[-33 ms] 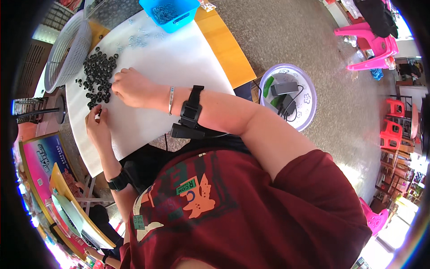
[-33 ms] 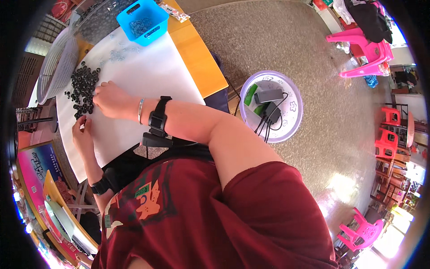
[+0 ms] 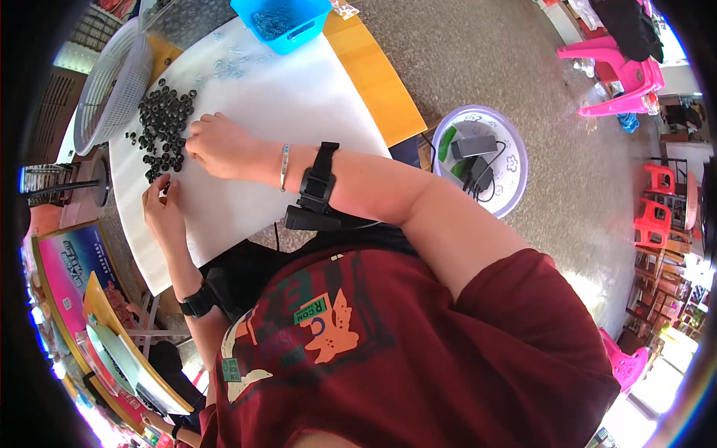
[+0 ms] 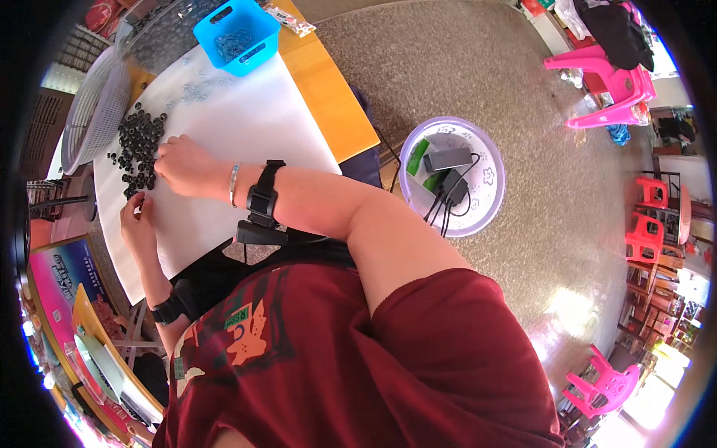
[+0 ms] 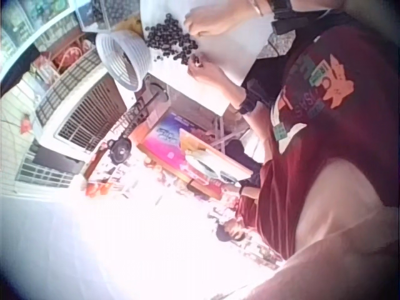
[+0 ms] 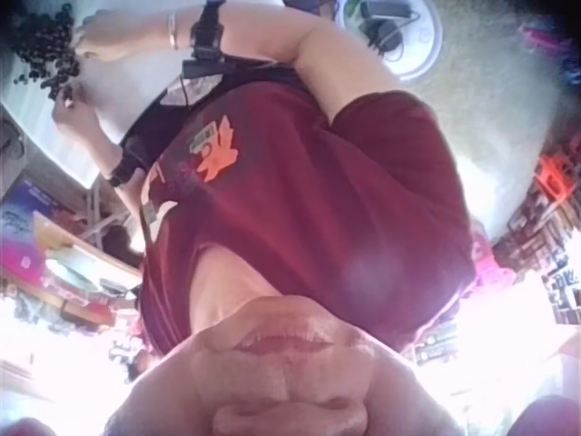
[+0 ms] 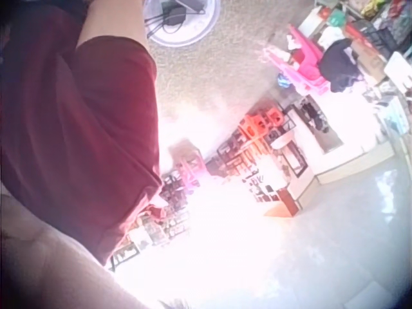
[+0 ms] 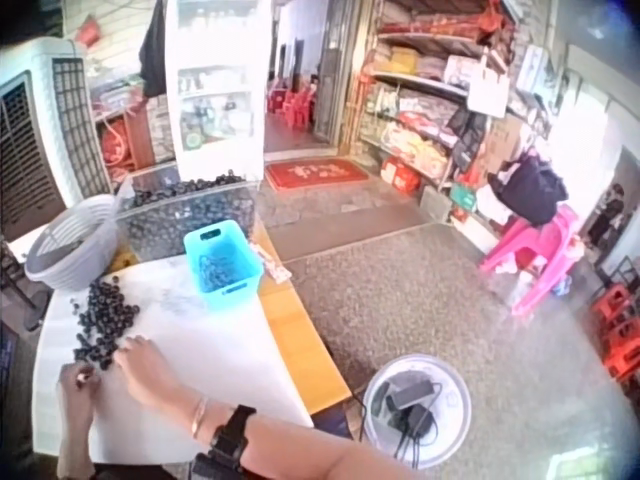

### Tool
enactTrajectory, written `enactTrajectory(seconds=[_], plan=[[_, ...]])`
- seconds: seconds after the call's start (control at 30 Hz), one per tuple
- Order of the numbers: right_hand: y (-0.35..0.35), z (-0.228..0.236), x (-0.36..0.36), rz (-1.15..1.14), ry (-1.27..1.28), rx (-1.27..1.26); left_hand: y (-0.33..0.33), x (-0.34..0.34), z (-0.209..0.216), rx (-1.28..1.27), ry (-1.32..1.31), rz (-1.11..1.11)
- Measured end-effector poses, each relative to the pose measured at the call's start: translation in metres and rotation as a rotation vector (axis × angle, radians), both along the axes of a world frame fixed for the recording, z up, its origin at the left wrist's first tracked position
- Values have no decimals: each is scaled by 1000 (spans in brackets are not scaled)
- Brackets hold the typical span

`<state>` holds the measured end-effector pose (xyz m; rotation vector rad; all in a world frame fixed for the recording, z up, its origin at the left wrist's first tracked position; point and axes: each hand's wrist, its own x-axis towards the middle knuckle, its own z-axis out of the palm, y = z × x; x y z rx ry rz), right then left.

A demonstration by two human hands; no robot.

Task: Sorting small black plastic components on a white foam pad and placing selected parts into a blue container.

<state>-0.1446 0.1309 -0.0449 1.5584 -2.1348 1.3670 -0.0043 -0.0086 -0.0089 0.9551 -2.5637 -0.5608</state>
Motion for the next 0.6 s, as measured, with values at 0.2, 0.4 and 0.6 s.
enactTrajectory(seconds=[0.2, 0.4, 0.6], plan=[[-5, -1, 0, -10, 8, 24, 11, -2, 2, 46, 25, -81], [-8, -3, -2, 1, -12, -8, 11, -7, 1, 60, 98, -150], [-5, 8, -4, 64, -108, -81, 9, -4, -6, 100, 252, -203]])
